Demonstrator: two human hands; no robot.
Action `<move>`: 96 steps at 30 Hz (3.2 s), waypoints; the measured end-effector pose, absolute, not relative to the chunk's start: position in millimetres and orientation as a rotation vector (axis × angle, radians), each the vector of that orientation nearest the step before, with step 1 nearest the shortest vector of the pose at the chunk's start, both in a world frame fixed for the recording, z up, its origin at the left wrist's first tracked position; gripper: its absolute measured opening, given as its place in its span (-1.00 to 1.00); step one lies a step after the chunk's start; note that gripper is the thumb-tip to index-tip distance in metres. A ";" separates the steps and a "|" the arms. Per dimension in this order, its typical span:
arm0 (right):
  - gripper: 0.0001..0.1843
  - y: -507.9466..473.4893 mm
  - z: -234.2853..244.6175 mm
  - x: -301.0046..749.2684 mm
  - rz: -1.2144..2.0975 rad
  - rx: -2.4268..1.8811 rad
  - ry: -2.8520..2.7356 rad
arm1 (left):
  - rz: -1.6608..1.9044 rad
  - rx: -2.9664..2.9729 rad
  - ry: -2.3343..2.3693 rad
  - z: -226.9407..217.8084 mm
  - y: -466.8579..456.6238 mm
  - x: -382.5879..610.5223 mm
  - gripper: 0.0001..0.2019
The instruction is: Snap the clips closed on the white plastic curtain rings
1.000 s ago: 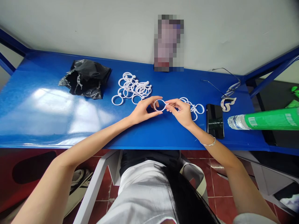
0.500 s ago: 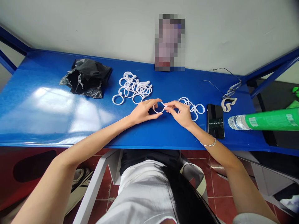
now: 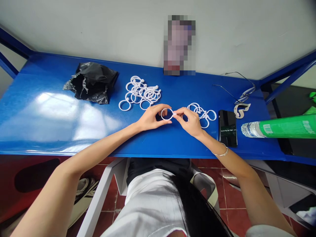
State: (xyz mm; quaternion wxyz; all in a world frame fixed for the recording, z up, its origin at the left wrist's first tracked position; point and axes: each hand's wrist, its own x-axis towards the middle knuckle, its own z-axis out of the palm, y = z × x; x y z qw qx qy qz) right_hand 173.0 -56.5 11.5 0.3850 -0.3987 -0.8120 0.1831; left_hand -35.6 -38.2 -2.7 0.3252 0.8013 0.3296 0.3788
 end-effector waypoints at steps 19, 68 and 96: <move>-0.70 -52.3 10.9 180.1 0.217 -0.879 -2.385 | 1.018 2.161 0.856 1.7 -47.5 -34.9 -0.57; -0.73 -26.2 29.0 219.5 -0.039 -1.642 -2.188 | 1.023 2.430 1.615 -11.1 -7.1 -57.4 -0.67; -0.76 -48.2 19.2 184.5 0.452 -1.032 -2.094 | 1.168 2.839 0.928 -10.4 -29.6 -40.7 -0.87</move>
